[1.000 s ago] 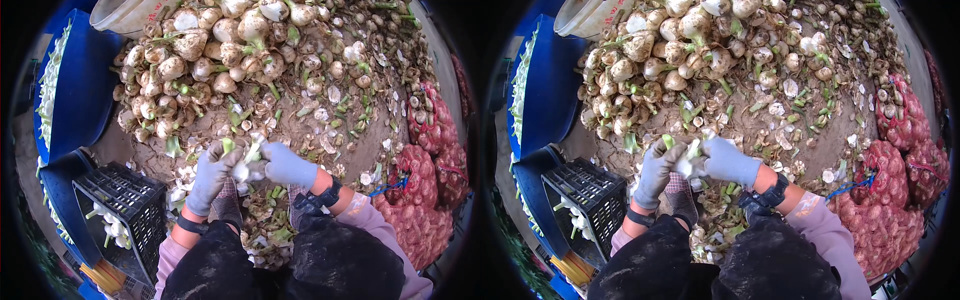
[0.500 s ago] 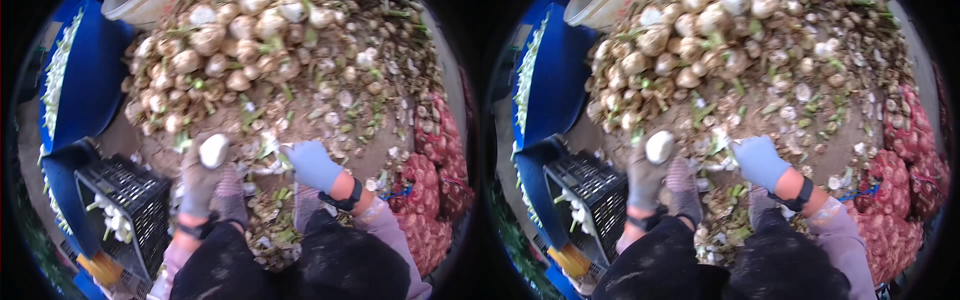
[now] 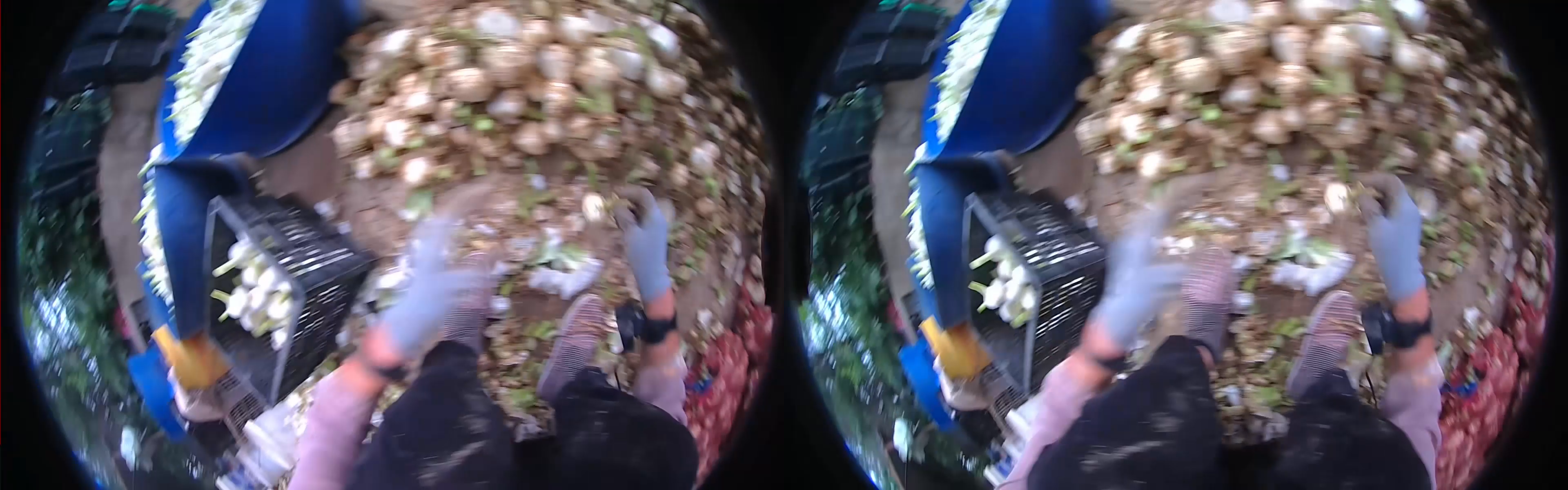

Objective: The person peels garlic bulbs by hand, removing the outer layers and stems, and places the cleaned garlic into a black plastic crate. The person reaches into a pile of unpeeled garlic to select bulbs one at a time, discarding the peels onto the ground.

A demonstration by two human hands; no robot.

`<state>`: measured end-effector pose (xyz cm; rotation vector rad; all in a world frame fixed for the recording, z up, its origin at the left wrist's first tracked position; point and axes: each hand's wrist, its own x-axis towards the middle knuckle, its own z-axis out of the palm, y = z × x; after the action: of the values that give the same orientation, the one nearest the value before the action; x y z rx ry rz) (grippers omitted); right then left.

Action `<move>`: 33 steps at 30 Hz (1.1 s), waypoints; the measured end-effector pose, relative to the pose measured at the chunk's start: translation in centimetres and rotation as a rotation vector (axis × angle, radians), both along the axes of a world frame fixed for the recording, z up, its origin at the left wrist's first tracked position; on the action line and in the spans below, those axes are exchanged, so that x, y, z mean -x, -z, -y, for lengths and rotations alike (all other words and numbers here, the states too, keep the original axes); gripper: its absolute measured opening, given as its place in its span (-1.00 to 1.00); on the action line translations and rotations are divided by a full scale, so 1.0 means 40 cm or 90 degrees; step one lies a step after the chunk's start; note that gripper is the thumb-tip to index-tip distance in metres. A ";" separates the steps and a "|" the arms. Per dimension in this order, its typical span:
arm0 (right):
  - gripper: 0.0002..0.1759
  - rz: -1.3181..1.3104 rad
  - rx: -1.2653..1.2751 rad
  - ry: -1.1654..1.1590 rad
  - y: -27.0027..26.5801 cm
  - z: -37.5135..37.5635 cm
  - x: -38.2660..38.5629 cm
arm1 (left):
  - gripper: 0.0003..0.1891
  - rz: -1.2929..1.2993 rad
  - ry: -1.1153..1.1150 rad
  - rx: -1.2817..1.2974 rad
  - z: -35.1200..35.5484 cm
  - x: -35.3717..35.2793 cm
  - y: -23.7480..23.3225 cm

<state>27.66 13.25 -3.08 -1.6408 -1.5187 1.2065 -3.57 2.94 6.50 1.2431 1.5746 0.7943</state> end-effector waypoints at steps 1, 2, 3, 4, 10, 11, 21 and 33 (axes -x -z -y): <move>-0.74 -0.035 0.013 -0.013 -0.026 0.034 0.065 | -0.22 -0.012 0.121 -0.196 -0.063 -0.079 0.093; -0.75 -0.143 0.080 0.001 -0.074 0.063 0.127 | -0.22 -0.083 0.197 -0.205 -0.093 -0.132 0.120; -0.75 -0.237 0.140 0.020 -0.103 0.073 0.153 | -0.22 -0.082 0.197 -0.204 -0.099 -0.152 0.129; -0.75 -0.230 0.138 0.021 -0.107 0.071 0.152 | -0.31 0.003 0.178 -0.092 -0.104 -0.174 0.136; -0.75 -0.139 0.251 -0.107 -0.048 0.097 0.147 | -0.29 0.038 0.193 -0.088 -0.081 -0.171 0.152; -0.73 -0.052 0.124 -0.237 -0.027 0.099 0.138 | -0.33 0.073 0.167 0.000 -0.076 -0.168 0.135; -0.74 -0.316 0.383 -0.069 -0.077 0.111 0.155 | -0.30 0.133 0.066 0.000 -0.067 -0.171 0.175; -0.74 -0.312 0.356 -0.062 -0.075 0.124 0.183 | -0.41 0.528 -0.099 0.138 -0.056 -0.169 0.167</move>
<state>20.35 8.30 -0.08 -1.4339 -1.0108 2.0430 3.20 5.19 -0.18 0.5129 1.0320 1.0320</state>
